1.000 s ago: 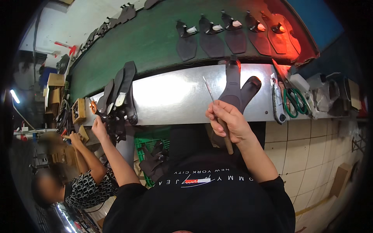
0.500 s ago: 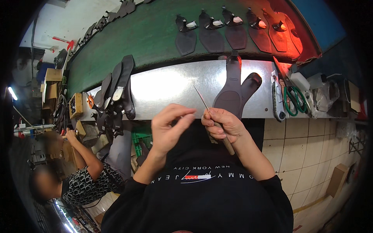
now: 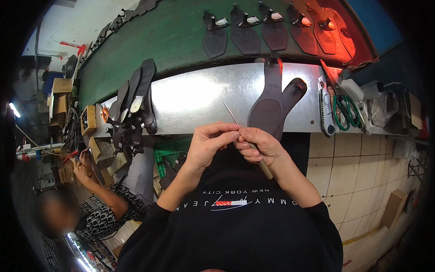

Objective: Assembling shoe soles by applying adhesive and attaching components at a factory workstation.

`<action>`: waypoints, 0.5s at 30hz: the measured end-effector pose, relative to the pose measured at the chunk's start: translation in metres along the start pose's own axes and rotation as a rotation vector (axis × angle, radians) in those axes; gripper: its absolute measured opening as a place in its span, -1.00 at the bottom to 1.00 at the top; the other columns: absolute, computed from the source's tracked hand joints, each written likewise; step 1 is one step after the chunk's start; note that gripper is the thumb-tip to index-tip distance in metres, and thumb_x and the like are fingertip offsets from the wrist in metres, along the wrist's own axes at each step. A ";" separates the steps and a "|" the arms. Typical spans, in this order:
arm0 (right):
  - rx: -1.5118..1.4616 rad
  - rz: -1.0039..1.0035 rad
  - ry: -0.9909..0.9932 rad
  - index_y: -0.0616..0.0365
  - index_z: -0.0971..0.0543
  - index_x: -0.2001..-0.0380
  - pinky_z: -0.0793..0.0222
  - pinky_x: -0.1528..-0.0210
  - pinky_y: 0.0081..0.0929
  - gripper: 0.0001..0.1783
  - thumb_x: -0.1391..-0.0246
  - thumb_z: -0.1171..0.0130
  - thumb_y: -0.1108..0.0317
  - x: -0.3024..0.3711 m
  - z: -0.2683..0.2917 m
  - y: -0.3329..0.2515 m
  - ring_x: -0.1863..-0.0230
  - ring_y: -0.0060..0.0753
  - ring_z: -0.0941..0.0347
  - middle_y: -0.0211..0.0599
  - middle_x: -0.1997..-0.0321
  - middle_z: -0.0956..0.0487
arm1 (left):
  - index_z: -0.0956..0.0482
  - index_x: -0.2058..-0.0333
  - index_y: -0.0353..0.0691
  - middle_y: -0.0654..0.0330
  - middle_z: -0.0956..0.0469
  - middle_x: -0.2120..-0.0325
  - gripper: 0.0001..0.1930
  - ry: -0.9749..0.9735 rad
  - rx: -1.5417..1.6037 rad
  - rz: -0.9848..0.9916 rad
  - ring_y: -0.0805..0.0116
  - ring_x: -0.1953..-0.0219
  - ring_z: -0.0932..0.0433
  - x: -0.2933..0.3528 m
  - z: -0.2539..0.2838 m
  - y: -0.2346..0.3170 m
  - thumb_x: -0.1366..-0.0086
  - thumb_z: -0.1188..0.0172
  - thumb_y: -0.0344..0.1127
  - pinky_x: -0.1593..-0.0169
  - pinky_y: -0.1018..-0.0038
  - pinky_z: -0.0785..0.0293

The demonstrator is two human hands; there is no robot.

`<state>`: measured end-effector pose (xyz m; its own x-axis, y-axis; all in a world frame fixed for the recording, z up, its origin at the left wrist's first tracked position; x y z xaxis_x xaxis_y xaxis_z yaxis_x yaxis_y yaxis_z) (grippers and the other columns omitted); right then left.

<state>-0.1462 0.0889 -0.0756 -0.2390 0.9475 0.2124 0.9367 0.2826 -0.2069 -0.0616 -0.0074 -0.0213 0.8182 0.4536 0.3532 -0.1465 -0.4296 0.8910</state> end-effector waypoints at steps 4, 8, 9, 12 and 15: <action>-0.021 -0.019 -0.018 0.11 -0.42 0.45 0.01 0.86 -0.81 -0.72 -0.26 0.04 0.18 -0.001 0.000 0.003 0.78 -0.77 -0.11 -0.44 0.57 -0.32 | -0.63 0.25 -0.33 0.25 -0.59 0.44 -0.83 0.005 0.034 -0.027 0.62 0.46 -0.46 -0.001 0.000 0.000 -0.15 -0.25 -0.47 0.43 0.72 -0.28; -0.004 -0.022 -0.027 0.11 -0.42 0.46 0.02 0.86 -0.81 -0.73 -0.25 0.02 0.18 -0.001 0.000 0.003 0.77 -0.77 -0.11 -0.46 0.57 -0.31 | -0.65 0.30 -0.31 0.27 -0.59 0.48 -0.87 0.019 0.064 0.002 0.67 0.52 -0.40 -0.001 0.000 -0.003 -0.13 -0.27 -0.47 0.49 0.73 -0.21; -0.004 -0.023 -0.027 0.11 -0.42 0.46 0.02 0.86 -0.81 -0.73 -0.25 0.02 0.18 -0.001 -0.001 0.003 0.77 -0.77 -0.11 -0.46 0.57 -0.31 | -0.65 0.30 -0.31 0.27 -0.59 0.48 -0.87 0.019 0.064 0.001 0.67 0.52 -0.40 -0.001 0.000 -0.003 -0.13 -0.27 -0.47 0.49 0.73 -0.21; 0.010 -0.024 -0.020 0.10 -0.42 0.46 0.02 0.86 -0.81 -0.73 -0.25 0.00 0.17 -0.001 -0.002 0.003 0.78 -0.77 -0.11 -0.47 0.57 -0.31 | -0.65 0.33 -0.31 0.26 -0.60 0.48 -0.88 0.026 0.053 0.013 0.67 0.54 -0.40 -0.001 0.002 -0.005 -0.12 -0.27 -0.46 0.49 0.73 -0.20; 0.008 -0.026 -0.012 0.10 -0.42 0.45 0.03 0.86 -0.81 -0.74 -0.24 -0.01 0.18 -0.001 -0.001 0.004 0.78 -0.77 -0.10 -0.47 0.57 -0.31 | -0.64 0.33 -0.31 0.23 -0.62 0.49 -0.89 0.007 0.061 0.030 0.65 0.48 -0.48 -0.001 0.002 -0.006 -0.15 -0.26 -0.43 0.45 0.73 -0.25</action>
<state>-0.1423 0.0890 -0.0757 -0.2666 0.9415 0.2063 0.9279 0.3086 -0.2092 -0.0607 -0.0072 -0.0276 0.8101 0.4447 0.3820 -0.1368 -0.4902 0.8608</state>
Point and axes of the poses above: each hand's wrist, its own x-axis away from the middle knuckle, its own z-axis out of the back of the hand, y = z × x, the point moved 5 cm from there along -x, towards the middle knuckle
